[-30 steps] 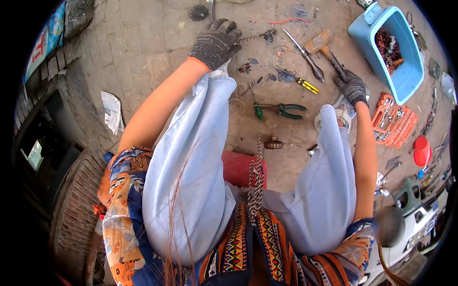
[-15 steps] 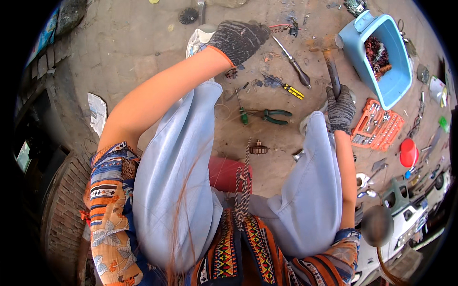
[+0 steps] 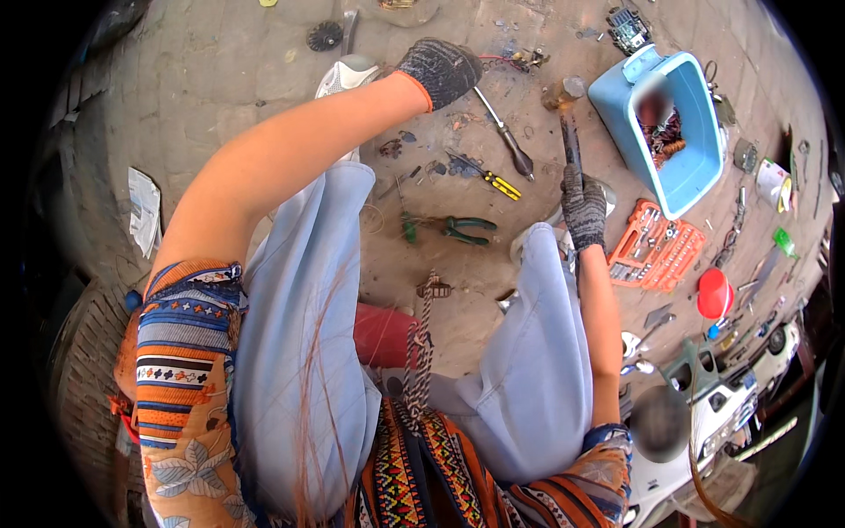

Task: The person sits on the ground and uses pliers and a screwdriver to disassemble and manipulate small metal lock components. They remove parts from the lock body, place them on the ground, and occasionally pick them up to continue working.

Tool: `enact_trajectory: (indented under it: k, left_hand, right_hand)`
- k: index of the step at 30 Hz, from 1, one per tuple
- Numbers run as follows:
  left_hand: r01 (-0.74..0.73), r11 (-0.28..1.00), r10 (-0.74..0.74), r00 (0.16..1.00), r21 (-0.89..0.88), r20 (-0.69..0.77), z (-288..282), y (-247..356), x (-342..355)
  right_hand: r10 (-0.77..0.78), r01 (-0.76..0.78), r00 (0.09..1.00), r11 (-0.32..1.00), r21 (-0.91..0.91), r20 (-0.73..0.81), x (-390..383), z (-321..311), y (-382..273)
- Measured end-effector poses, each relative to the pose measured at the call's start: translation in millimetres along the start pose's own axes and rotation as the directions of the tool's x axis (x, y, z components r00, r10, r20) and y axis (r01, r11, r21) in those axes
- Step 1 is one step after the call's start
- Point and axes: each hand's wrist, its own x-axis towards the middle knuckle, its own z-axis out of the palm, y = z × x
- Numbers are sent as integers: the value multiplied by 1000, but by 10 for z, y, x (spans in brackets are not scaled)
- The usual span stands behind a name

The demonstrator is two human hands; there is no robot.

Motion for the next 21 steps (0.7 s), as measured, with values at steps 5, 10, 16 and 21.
enact_trajectory:
  k: [5,10,16,21]
  left_hand:
    - [41,984,-72,981,172,179,-59,18,135]
    - [83,993,-101,964,83,247,-239,203,312]
    - [139,989,-150,940,60,305,-340,238,309]
    - [137,986,-164,913,97,373,-304,267,393]
  right_hand:
    - [-146,161,979,983,92,-145,-18,-9,-102]
    - [-386,427,862,902,63,-329,-1,-124,-232]
    - [-160,226,955,937,268,-248,-12,-131,-564]
    - [-396,402,885,915,-27,-246,190,261,-451]
